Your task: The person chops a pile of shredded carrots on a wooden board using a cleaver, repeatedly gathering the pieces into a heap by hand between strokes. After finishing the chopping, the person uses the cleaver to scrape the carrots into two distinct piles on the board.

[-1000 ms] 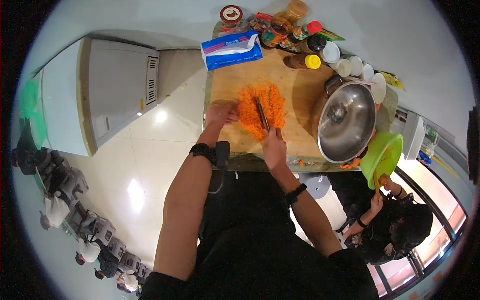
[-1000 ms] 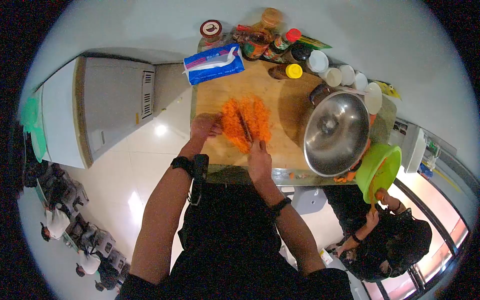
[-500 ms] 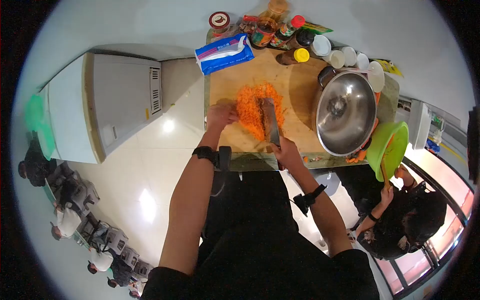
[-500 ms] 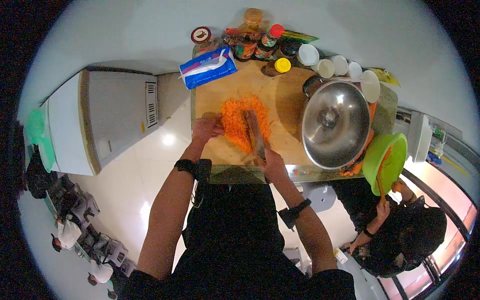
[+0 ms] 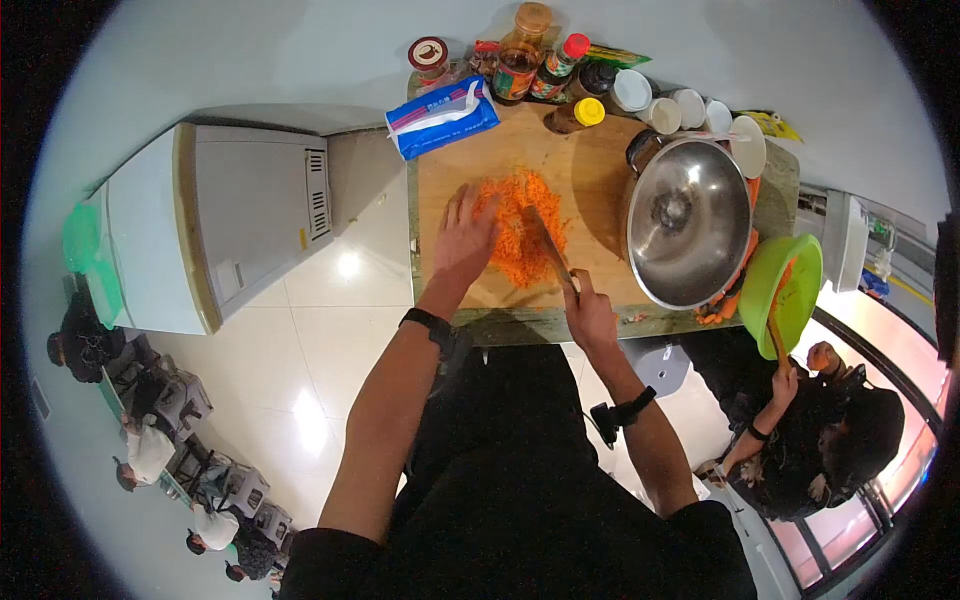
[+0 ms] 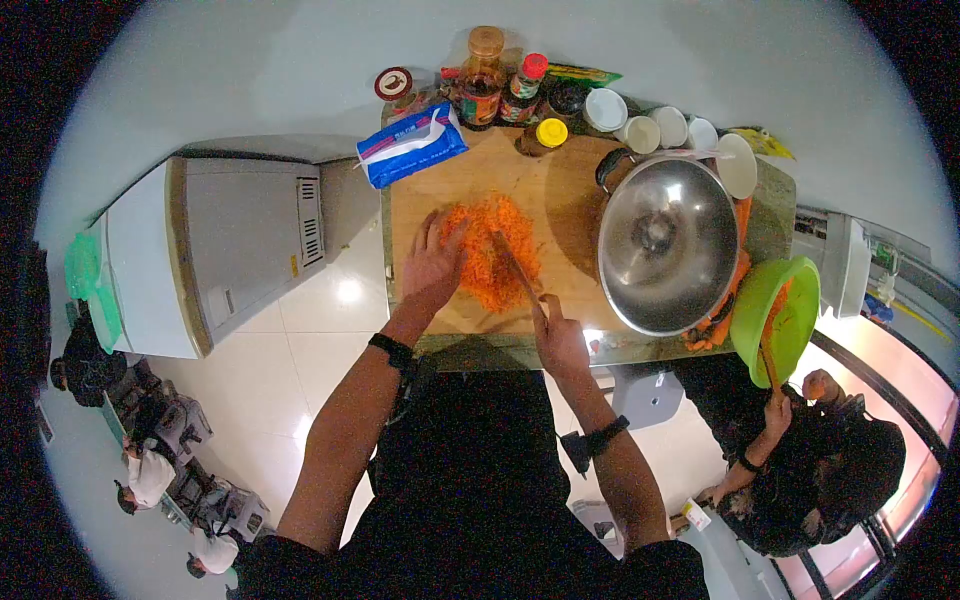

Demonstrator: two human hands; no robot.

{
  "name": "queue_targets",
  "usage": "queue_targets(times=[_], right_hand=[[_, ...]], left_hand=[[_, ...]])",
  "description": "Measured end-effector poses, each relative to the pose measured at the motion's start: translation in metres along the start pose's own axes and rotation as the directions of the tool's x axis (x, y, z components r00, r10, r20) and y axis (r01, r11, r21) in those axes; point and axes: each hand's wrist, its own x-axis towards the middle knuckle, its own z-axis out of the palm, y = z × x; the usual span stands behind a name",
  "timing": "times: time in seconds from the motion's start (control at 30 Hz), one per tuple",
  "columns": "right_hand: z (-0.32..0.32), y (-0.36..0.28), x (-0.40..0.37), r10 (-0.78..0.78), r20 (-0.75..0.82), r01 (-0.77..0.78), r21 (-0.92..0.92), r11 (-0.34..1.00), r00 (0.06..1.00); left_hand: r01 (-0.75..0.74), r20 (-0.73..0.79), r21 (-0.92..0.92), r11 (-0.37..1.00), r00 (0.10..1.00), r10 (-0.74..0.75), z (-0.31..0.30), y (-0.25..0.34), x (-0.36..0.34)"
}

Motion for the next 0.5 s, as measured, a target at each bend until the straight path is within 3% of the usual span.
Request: queue_targets(times=[0.2, 0.33, 0.4, 0.5], right_hand=[[0.004, 0.002, -0.008, 0.112, 0.001, -0.112, -0.008, 0.994, 0.994], [0.019, 0.009, 0.002, 0.049, 0.028, -0.046, -0.120, 0.992, 0.998], [0.024, 0.003, 0.009, 0.046, -0.017, -0.046, 0.001, 0.999, 0.999], [0.036, -0.006, 0.041, 0.043, -0.030, -0.043, -0.012, 0.999, 0.999]], left_hand=[[0.010, 0.079, -0.056, 0.998, 0.997, -0.006, 0.020, -0.014, -0.010], [0.024, 0.125, -0.110, 0.994, 0.992, -0.010, 0.027, -0.020, -0.008], [0.033, 0.152, -0.092, 0.995, 0.988, -0.018, 0.027, -0.019, -0.007], [0.054, 0.184, -0.062, 0.997, 0.982, -0.042, 0.029, -0.017, -0.006]])
